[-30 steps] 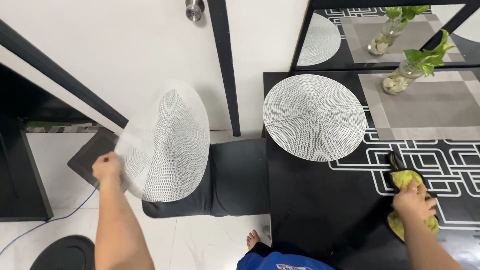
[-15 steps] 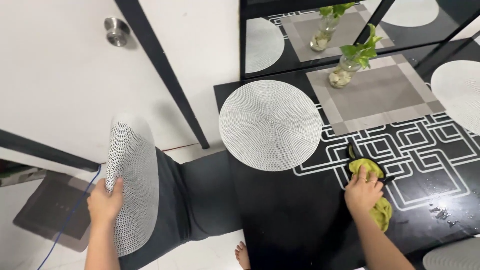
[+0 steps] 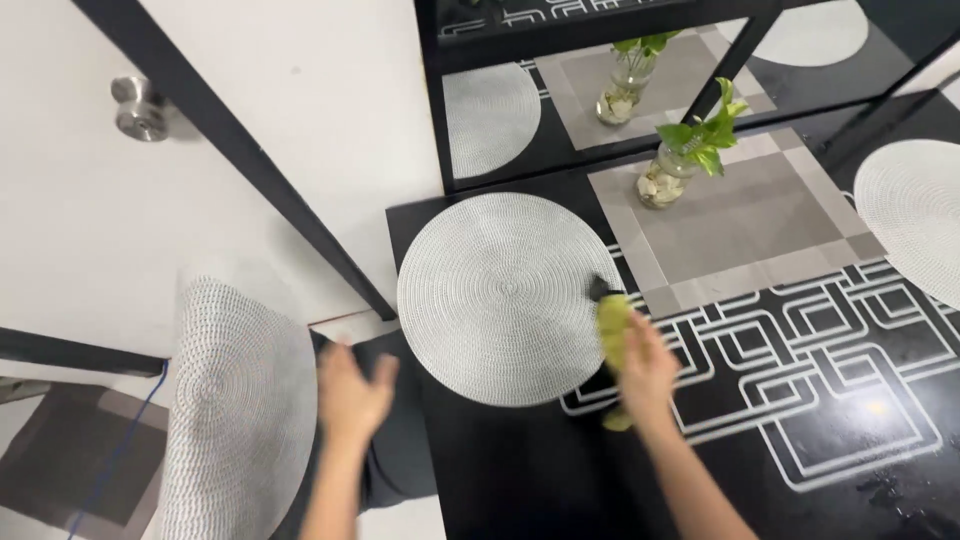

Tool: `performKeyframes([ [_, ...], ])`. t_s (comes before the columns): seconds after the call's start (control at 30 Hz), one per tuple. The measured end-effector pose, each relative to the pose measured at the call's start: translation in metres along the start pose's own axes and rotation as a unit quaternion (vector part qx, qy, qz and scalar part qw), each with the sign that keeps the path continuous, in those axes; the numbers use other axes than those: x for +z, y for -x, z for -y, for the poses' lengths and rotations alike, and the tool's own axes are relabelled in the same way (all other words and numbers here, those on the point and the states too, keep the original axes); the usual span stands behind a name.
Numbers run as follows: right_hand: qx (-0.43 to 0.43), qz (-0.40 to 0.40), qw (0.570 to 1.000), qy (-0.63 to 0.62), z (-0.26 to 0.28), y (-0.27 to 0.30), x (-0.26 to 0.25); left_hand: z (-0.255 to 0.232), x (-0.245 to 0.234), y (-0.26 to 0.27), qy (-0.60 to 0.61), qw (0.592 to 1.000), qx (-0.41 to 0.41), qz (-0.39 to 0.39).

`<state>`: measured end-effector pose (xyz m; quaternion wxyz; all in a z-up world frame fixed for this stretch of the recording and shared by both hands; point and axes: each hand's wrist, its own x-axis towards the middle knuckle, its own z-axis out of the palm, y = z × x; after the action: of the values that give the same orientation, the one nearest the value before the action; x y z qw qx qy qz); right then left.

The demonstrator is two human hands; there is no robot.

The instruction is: Cleaning a dining table and wiping down placemats using a cleaning cloth.

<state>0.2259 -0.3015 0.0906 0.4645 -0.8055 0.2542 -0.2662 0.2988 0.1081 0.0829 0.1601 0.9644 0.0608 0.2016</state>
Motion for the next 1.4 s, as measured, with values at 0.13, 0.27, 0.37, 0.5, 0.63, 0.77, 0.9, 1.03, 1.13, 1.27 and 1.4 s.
performKeyframes([
  [0.13,-0.178,0.165,0.969,0.037,0.044,0.021,0.126,-0.029,0.092,0.018,0.229,0.945,-0.144,0.181],
  [0.27,-0.415,0.428,0.785,0.168,0.121,0.036,0.215,-0.012,0.145,0.052,0.440,0.851,-0.150,0.246],
  [0.37,-0.464,0.495,0.672,0.297,0.155,-0.007,0.254,-0.011,0.142,0.048,0.308,0.907,-0.125,0.260],
  [0.5,-0.428,0.389,0.730,0.364,0.082,-0.104,0.273,-0.056,0.074,0.017,0.240,0.866,-0.252,0.359],
  [0.63,-0.370,0.018,0.811,0.453,-0.013,-0.176,0.209,-0.055,0.082,0.024,0.200,0.879,-0.246,0.355],
  [0.77,-0.306,0.067,0.848,0.428,-0.105,-0.117,0.194,-0.059,0.083,0.026,0.273,0.882,-0.222,0.313],
  [0.9,-0.415,0.247,0.807,0.341,-0.039,0.049,0.180,-0.006,0.146,0.052,0.295,0.900,-0.170,0.272],
  [1.03,-0.369,0.237,0.830,0.344,0.000,0.038,0.130,0.004,0.126,0.058,0.277,0.890,-0.180,0.315],
  [1.13,-0.299,0.180,0.840,0.415,-0.031,-0.019,0.086,-0.026,0.065,0.048,0.163,0.923,-0.182,0.297],
  [1.27,-0.307,0.024,0.896,0.321,-0.074,-0.037,0.059,-0.036,0.053,0.057,0.120,0.918,-0.214,0.312],
  [1.4,-0.112,0.183,0.947,0.240,-0.030,0.051,0.097,-0.041,0.053,0.077,0.143,0.937,-0.189,0.256],
])
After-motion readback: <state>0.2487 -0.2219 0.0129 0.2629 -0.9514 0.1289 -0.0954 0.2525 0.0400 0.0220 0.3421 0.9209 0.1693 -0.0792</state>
